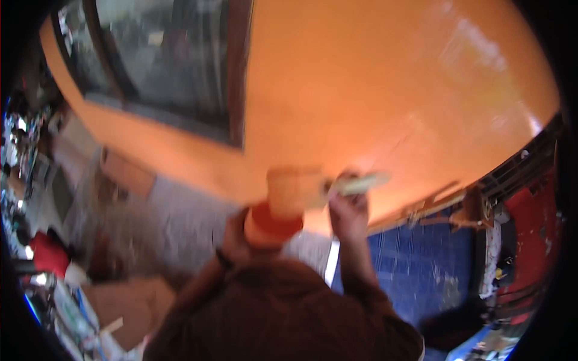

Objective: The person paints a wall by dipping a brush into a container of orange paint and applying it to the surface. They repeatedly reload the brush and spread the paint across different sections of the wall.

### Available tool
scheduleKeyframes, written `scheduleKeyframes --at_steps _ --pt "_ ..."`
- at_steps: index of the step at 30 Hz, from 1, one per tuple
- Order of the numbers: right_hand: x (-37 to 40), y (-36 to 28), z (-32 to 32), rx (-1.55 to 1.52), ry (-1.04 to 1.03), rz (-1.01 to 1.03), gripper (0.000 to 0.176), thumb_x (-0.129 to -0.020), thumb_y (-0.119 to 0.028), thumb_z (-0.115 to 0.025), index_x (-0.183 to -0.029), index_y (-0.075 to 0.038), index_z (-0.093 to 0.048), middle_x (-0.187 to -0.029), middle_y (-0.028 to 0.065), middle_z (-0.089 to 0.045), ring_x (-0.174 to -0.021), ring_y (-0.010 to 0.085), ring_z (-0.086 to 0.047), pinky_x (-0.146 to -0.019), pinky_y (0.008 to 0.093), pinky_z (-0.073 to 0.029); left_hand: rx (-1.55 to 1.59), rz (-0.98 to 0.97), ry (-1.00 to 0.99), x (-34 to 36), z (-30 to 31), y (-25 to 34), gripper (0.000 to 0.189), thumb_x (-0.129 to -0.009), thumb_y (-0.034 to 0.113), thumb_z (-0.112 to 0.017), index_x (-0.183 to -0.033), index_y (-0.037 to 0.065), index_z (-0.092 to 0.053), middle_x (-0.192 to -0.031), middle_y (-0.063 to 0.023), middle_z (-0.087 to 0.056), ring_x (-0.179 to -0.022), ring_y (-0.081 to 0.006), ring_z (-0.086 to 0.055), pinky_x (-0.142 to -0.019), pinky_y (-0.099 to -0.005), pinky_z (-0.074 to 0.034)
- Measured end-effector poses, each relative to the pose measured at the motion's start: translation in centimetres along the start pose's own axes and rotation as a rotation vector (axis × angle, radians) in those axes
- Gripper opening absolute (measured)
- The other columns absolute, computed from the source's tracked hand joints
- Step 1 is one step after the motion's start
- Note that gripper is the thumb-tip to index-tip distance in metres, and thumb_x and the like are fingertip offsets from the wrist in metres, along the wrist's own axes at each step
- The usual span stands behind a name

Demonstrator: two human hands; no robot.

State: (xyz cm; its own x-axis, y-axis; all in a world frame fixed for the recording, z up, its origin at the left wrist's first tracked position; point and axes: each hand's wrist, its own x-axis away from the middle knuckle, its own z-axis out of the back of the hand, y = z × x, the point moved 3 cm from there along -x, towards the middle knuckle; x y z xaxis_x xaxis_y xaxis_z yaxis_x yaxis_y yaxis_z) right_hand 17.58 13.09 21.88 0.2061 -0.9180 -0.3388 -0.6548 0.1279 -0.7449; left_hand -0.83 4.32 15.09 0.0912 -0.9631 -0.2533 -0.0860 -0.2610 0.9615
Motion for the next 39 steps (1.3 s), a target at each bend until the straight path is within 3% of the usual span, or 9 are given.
scheduleKeyframes --at_steps 1,3,14,19,22,28,30,35,39 --pt "0.0 -0.3 0.3 -0.017 -0.028 -0.032 0.037 -0.075 0.007 -0.064 -0.107 -0.003 -0.049 -0.093 0.0039 -0.057 -0.088 0.0129 -0.057 -0.077 0.0273 -0.046 -0.191 -0.023 -0.008 0.0 0.0 0.1 0.077 -0.049 0.026 -0.086 -0.113 -0.002 -0.053 -0.101 -0.0144 -0.064 -0.094 -0.0201 -0.061 -0.082 -0.0346 -0.049" --pt "0.6 -0.8 0.0 -0.028 -0.048 -0.071 0.033 -0.078 0.007 -0.062 -0.107 -0.002 -0.049 -0.094 0.0064 -0.058 -0.087 0.0129 -0.057 -0.078 0.0269 -0.046 -0.263 -0.025 0.023 -0.2 -0.9 1.9 0.079 -0.046 0.021 -0.086 -0.114 -0.002 -0.052 -0.102 -0.0154 -0.063 -0.095 -0.0214 -0.061 -0.083 -0.0347 -0.049" --pt "1.7 -1.6 -0.7 -0.025 0.044 -0.071 0.029 -0.082 0.003 -0.060 -0.107 0.000 -0.047 -0.093 0.0113 -0.060 -0.086 0.0160 -0.058 -0.076 0.0284 -0.046 -0.190 -0.089 -0.013 0.3 -0.9 0.9 0.080 -0.046 0.021 -0.085 -0.115 -0.002 -0.052 -0.104 -0.0136 -0.062 -0.097 -0.0211 -0.061 -0.085 -0.0340 -0.048" --pt "1.6 -0.4 -1.6 -0.039 0.151 -0.179 0.023 -0.082 -0.002 -0.062 -0.102 -0.003 -0.049 -0.084 0.0034 -0.057 -0.073 0.0082 -0.057 -0.064 0.0208 -0.047 -0.199 -0.117 -0.033 0.4 1.0 0.8 0.080 -0.046 0.021 -0.085 -0.115 -0.002 -0.051 -0.104 -0.0132 -0.062 -0.097 -0.0203 -0.061 -0.085 -0.0336 -0.048" --pt "1.3 0.9 -2.6 -0.140 0.134 -0.258 0.020 -0.083 -0.004 -0.061 -0.100 -0.005 -0.049 -0.084 0.0027 -0.057 -0.074 0.0085 -0.057 -0.065 0.0217 -0.048 -0.168 -0.124 -0.008 0.5 2.3 1.2 0.080 -0.047 0.021 -0.085 -0.115 -0.002 -0.051 -0.105 -0.0130 -0.062 -0.097 -0.0199 -0.061 -0.084 -0.0334 -0.048" --pt "0.6 3.7 -5.0 -0.069 0.030 -0.233 0.027 -0.082 -0.016 -0.066 -0.097 -0.006 -0.047 -0.102 0.0142 -0.056 -0.074 0.0103 -0.058 -0.061 0.0201 -0.049 -0.186 -0.075 0.014 1.1 6.4 2.4 0.078 -0.046 0.020 -0.085 -0.114 -0.002 -0.052 -0.104 -0.0128 -0.062 -0.096 -0.0196 -0.061 -0.084 -0.0332 -0.049" --pt "0.2 4.0 -6.1 0.016 -0.091 -0.126 0.027 -0.082 -0.016 -0.066 -0.097 -0.004 -0.046 -0.105 0.0171 -0.057 -0.076 0.0108 -0.058 -0.060 0.0193 -0.050 -0.176 -0.056 0.033 1.2 7.6 2.5 0.078 -0.046 0.019 -0.085 -0.113 -0.002 -0.052 -0.104 -0.0127 -0.063 -0.096 -0.0198 -0.061 -0.084 -0.0330 -0.049" --pt "-0.2 4.6 -8.3 0.148 -0.058 -0.024 0.034 -0.083 -0.025 -0.066 -0.095 0.001 -0.048 -0.092 0.0202 -0.061 -0.062 0.0152 -0.063 -0.046 0.0210 -0.051 -0.211 -0.078 0.016 1.1 10.1 1.6 0.078 -0.046 0.019 -0.085 -0.113 -0.002 -0.053 -0.103 -0.0129 -0.063 -0.096 -0.0206 -0.062 -0.084 -0.0335 -0.049" --pt "-0.5 5.7 -9.2 0.417 0.018 -0.004 0.044 -0.086 -0.046 -0.053 -0.084 -0.002 -0.051 -0.050 0.0074 -0.053 -0.034 0.0132 -0.051 -0.027 0.0207 -0.036 -0.253 -0.039 -0.015 1.4 11.2 1.1 0.078 -0.047 0.016 -0.084 -0.115 -0.004 -0.050 -0.103 -0.0114 -0.063 -0.095 -0.0174 -0.060 -0.083 -0.0324 -0.047"
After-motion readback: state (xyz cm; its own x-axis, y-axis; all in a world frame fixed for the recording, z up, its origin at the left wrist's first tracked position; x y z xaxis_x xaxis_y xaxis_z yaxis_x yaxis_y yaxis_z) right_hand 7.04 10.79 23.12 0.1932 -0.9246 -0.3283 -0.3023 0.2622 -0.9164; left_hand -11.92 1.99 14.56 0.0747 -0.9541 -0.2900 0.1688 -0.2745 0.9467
